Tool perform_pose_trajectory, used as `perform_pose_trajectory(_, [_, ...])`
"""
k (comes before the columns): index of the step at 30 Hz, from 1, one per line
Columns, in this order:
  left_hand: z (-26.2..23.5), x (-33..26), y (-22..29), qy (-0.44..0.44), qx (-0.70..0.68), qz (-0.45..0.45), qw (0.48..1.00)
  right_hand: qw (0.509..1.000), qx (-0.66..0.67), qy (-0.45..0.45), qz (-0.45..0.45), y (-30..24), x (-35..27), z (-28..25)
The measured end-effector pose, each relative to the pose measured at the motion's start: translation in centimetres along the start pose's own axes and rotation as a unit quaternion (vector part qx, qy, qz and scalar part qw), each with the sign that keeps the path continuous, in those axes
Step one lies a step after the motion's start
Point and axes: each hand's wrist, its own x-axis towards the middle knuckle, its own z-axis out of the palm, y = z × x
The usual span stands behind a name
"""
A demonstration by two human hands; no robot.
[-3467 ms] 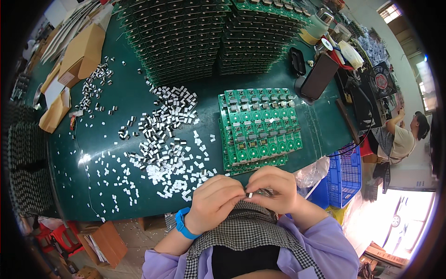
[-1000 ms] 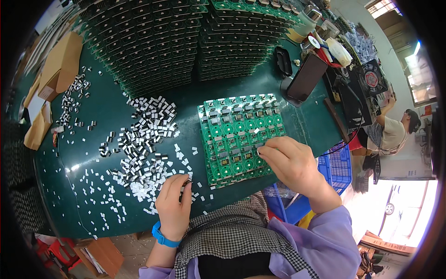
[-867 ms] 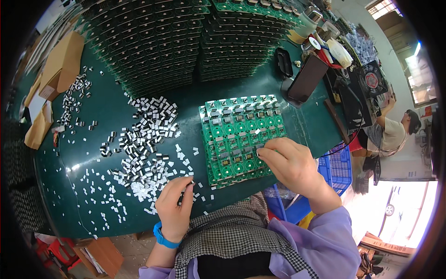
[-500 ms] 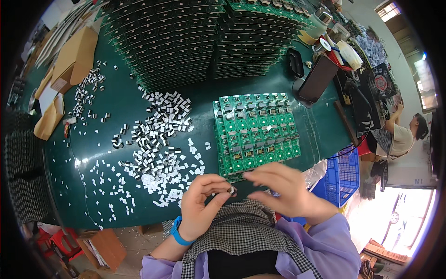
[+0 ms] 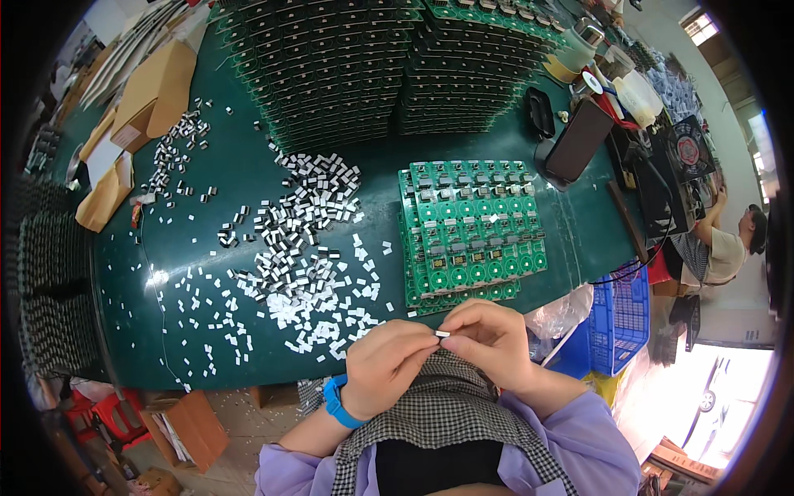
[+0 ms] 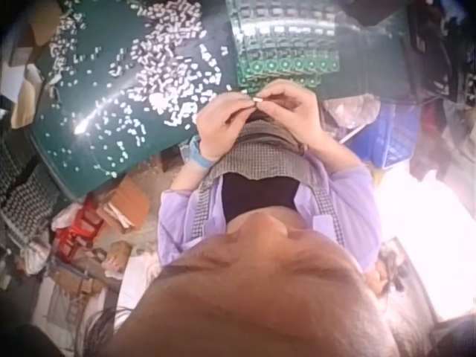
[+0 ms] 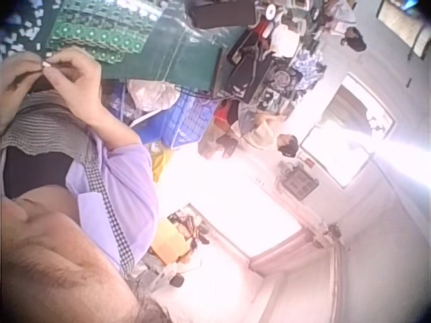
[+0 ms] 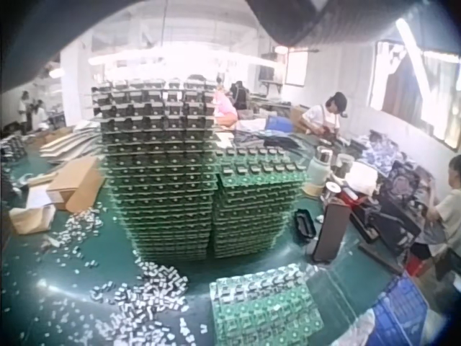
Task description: The person assembles electronic components by attaching small parts together by hand, inserts the components into circuit boards, and stacks the circuit boards.
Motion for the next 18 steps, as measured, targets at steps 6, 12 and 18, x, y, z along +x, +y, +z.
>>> perform_pose_trajectory(6, [-0.2,-0.2,0.3,0.010,0.061,0.049,0.997,0.999,-0.022,-0.026,-0.042,0.0,-0.1,-0.2])
perform_pose_trajectory(12, [0.3,0.1,0.4,0.019,0.064,0.056,0.996,0.975,-0.166,-0.028,-0.146,0.4,0.3,-0.5])
perform_pose_trajectory(18, [0.4,-0.1,-0.1,0.011,0.063,0.056,0.996,0.947,-0.265,-0.029,-0.177,-0.6,0.5,-0.7])
